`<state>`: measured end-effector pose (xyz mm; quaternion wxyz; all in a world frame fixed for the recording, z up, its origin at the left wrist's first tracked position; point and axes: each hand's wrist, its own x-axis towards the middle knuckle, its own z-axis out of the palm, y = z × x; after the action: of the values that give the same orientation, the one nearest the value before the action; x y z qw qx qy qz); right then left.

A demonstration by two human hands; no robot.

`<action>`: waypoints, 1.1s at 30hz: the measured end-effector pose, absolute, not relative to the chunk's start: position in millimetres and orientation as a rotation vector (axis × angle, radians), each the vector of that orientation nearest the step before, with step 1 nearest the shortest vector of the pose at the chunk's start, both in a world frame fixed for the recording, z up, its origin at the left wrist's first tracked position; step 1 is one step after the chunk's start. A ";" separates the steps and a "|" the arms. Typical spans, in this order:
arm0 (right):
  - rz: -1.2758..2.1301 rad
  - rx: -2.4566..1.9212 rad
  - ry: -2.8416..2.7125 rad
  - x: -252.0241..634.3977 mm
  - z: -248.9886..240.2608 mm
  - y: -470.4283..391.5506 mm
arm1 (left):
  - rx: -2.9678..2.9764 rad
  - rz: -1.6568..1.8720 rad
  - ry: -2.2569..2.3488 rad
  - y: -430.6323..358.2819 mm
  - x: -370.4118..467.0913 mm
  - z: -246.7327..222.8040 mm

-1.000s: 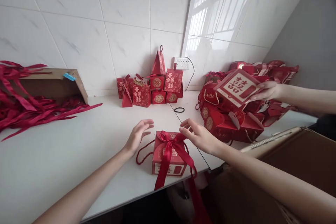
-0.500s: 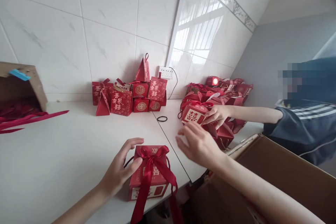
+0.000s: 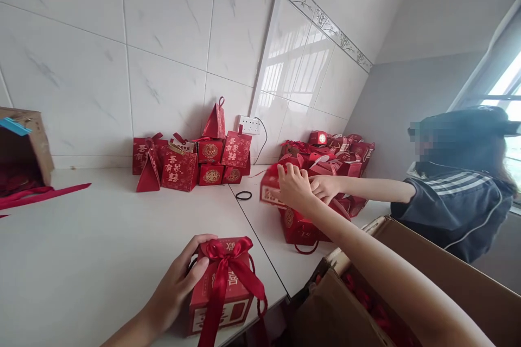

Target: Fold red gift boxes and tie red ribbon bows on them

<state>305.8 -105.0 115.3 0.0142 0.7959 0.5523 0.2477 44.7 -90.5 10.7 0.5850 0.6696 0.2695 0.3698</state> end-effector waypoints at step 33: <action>0.231 2.273 1.988 320.8 86.5 -150.6 | 1.598 0.743 0.569 -85.7 40.9 6.2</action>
<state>320.8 -150.6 86.5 0.0565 0.7494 0.6554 0.0760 40.9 -85.7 6.2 0.6010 0.6898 0.2454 0.3206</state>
